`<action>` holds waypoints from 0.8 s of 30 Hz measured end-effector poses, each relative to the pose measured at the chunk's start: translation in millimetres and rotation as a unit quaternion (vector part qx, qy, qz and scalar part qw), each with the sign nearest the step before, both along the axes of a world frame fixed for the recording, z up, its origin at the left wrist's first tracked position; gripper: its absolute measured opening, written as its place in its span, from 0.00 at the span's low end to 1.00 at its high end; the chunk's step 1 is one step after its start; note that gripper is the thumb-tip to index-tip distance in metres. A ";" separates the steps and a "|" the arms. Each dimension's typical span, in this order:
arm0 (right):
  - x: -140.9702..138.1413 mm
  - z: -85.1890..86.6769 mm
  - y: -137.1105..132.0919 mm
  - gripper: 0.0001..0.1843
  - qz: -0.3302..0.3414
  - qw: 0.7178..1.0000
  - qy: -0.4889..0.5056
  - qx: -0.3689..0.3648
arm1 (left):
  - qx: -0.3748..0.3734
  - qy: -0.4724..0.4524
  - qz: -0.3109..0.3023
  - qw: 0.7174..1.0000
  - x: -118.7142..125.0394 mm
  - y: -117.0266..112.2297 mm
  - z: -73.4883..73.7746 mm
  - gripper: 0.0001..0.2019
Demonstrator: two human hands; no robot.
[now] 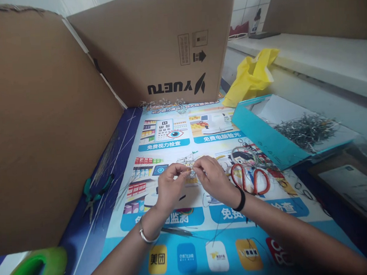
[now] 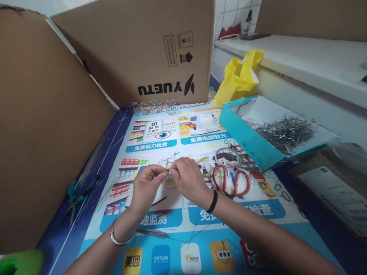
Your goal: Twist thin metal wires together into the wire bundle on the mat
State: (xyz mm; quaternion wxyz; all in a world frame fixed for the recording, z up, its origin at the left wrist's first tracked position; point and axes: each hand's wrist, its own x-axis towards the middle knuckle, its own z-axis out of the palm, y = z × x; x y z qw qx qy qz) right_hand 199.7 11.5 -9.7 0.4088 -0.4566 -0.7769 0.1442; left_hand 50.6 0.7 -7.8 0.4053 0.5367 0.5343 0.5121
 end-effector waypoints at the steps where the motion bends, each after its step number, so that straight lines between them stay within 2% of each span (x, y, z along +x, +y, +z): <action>1: 0.3 -0.2 0.3 0.08 0.001 1.000 0.001 0.001 | 0.015 0.042 0.001 0.999 -2.0 0.1 2.4 0.02; 3: 1.0 -0.8 1.2 0.08 0.003 1.000 -0.002 0.001 | 0.039 0.085 -0.005 0.996 -5.6 0.7 5.9 0.03; 10: 2.4 -3.4 2.8 0.08 0.018 1.000 0.010 0.010 | 0.059 0.093 -0.056 0.992 -13.7 3.6 6.4 0.02; 17: 1.6 -2.0 2.7 0.08 0.042 0.999 0.020 0.026 | -0.007 -0.054 -0.119 0.991 -17.1 7.2 5.0 0.01; 24: 2.7 -4.1 4.0 0.08 0.054 0.997 -0.003 0.053 | -0.039 -0.115 -0.163 0.979 -18.9 7.6 6.9 0.03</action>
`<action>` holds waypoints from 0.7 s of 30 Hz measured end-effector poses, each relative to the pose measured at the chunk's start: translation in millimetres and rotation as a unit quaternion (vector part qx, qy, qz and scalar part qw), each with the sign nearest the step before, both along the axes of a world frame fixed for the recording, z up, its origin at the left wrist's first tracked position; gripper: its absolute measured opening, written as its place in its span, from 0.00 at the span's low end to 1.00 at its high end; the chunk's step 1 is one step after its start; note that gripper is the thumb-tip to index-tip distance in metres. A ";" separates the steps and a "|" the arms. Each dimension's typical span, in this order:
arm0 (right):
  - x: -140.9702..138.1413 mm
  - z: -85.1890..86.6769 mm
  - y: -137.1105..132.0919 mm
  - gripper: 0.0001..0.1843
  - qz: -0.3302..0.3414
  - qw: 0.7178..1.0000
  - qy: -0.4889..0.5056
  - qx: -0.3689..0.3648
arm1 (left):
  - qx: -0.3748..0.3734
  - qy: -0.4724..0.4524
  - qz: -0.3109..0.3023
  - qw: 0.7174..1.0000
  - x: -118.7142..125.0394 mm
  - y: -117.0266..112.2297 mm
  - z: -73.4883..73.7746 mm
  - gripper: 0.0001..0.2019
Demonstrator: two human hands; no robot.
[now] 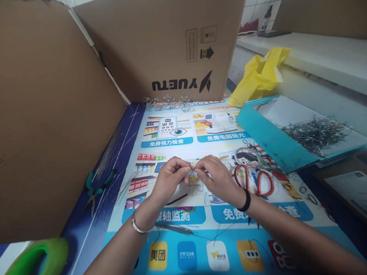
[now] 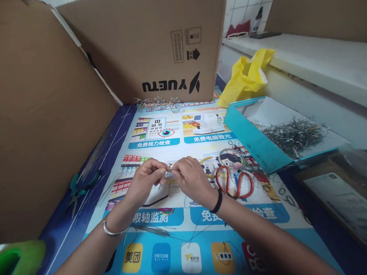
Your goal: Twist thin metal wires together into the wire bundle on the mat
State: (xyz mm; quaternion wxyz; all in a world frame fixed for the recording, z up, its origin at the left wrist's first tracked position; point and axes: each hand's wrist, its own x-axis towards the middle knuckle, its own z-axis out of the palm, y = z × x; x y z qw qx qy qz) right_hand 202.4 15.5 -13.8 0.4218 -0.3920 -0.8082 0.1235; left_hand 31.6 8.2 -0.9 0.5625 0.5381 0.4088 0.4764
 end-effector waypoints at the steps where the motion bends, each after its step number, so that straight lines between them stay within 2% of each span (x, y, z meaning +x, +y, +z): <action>1: 0.4 -0.4 0.1 0.08 0.002 1.000 -0.003 0.000 | -0.002 -0.001 -0.002 1.000 -0.1 0.0 0.2 0.03; 9: -0.3 0.1 0.1 0.08 0.025 1.000 -0.006 -0.007 | -0.038 -0.003 0.023 0.999 1.6 0.8 1.7 0.09; 12: -2.0 -0.7 -0.5 0.08 0.012 0.999 -0.019 0.027 | -0.040 -0.001 0.024 0.999 1.6 0.8 3.0 0.10; 21: -2.6 -4.4 -2.8 0.05 -0.007 0.986 -0.074 0.151 | -0.033 0.048 -0.001 0.998 0.7 2.2 5.8 0.06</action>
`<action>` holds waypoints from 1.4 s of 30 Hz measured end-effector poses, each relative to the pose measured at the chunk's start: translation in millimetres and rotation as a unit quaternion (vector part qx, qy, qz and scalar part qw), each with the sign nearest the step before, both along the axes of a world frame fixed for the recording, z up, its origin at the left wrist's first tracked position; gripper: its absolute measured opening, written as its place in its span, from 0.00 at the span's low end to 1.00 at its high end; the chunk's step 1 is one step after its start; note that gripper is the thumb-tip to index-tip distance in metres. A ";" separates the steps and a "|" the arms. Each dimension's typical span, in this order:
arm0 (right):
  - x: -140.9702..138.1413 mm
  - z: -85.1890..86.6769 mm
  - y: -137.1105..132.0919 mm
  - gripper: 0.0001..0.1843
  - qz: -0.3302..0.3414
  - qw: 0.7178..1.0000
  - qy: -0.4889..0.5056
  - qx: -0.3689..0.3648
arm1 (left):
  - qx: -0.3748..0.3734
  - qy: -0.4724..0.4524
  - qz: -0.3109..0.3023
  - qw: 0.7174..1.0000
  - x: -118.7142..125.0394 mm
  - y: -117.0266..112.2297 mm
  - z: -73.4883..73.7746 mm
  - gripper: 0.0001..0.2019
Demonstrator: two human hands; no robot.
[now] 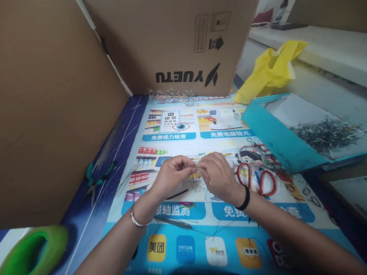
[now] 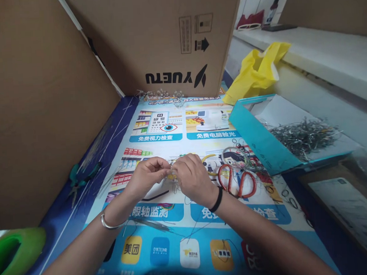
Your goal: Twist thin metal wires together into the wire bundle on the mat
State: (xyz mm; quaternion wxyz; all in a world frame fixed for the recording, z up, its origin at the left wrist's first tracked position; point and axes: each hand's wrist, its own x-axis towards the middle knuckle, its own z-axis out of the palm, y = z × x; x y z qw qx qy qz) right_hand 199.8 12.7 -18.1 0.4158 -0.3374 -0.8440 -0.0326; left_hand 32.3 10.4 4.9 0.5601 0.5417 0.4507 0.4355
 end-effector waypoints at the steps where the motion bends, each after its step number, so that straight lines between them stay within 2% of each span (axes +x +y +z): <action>1: 0.1 0.1 0.0 0.05 0.001 1.000 -0.003 0.007 | 0.004 0.010 -0.004 1.000 -0.6 0.0 -0.8 0.06; 7: 4.4 2.6 0.1 0.05 0.016 0.996 -0.060 0.070 | 0.041 0.104 -0.016 0.994 -2.1 -3.2 -6.3 0.02; 10: 6.6 3.6 -0.3 0.06 0.038 0.991 -0.098 0.083 | 0.076 0.114 -0.030 0.990 -1.1 -4.1 -6.4 0.02; 18: 6.6 9.1 3.2 0.06 0.053 0.996 0.028 -0.065 | 0.056 0.037 -0.065 0.996 -8.0 -0.9 -0.2 0.05; 23: 8.8 14.4 2.7 0.05 0.085 0.993 0.028 -0.073 | 0.046 0.014 -0.086 0.995 -13.2 1.3 -4.8 0.06; 27: 7.8 15.7 1.2 0.04 0.078 0.995 0.019 -0.062 | 0.056 0.015 -0.091 0.994 -13.6 1.9 -6.0 0.06; 32: 2.1 17.3 -1.3 0.06 0.055 0.994 0.050 -0.075 | 0.035 0.015 -0.090 0.995 -10.6 0.5 -0.4 0.08; 42: 4.3 15.8 -1.4 0.05 0.111 0.963 0.134 -0.205 | -0.032 -0.032 -0.116 0.992 -9.0 -2.7 7.6 0.11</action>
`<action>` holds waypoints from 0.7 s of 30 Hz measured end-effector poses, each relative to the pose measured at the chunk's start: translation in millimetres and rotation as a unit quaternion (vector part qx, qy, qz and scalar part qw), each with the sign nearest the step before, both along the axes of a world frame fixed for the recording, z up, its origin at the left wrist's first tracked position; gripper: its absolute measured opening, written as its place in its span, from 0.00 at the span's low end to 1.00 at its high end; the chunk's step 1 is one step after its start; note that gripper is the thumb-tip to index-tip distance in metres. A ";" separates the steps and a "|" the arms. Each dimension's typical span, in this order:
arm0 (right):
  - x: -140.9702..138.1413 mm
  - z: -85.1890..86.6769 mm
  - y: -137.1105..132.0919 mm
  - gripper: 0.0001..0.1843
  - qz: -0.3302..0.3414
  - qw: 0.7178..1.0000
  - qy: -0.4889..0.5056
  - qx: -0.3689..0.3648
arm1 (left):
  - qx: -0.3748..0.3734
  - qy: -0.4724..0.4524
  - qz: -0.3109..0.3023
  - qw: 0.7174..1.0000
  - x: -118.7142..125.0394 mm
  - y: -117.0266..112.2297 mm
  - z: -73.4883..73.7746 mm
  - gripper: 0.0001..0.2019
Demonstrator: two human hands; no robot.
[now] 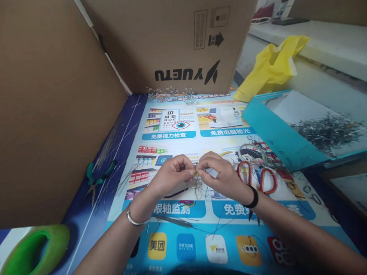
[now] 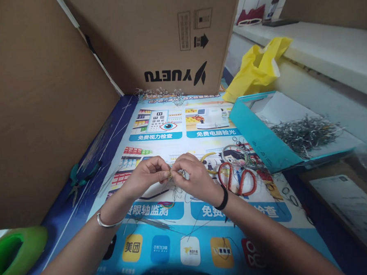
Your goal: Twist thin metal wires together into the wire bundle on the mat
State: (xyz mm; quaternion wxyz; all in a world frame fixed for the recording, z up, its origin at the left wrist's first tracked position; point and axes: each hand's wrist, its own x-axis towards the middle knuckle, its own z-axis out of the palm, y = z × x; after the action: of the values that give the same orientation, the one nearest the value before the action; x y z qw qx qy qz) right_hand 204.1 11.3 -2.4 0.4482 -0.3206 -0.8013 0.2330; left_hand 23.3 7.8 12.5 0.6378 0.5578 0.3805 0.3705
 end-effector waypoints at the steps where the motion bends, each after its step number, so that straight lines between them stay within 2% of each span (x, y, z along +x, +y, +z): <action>1: 1.3 0.5 0.8 0.04 0.011 1.000 0.002 -0.009 | 0.000 0.001 -0.001 1.000 -0.3 0.2 0.1 0.10; 4: 4.3 4.2 2.3 0.06 0.036 0.998 0.002 -0.053 | 0.021 0.013 -0.004 1.000 -1.6 1.0 -0.7 0.09; 12: 6.0 7.2 3.5 0.09 0.025 0.988 -0.012 -0.149 | 0.077 0.092 0.008 0.993 -2.7 -0.1 -2.0 0.04; 21: 12.5 6.9 12.1 0.12 0.081 0.967 -0.015 -0.240 | 0.079 0.115 -0.014 0.990 -3.8 -0.4 0.8 0.01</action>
State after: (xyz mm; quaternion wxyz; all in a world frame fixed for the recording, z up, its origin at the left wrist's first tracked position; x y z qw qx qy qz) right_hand 216.6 23.3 4.5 0.3255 -0.3564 -0.7519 0.4491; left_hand 19.5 7.4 13.4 0.5491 0.6502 0.4132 0.3239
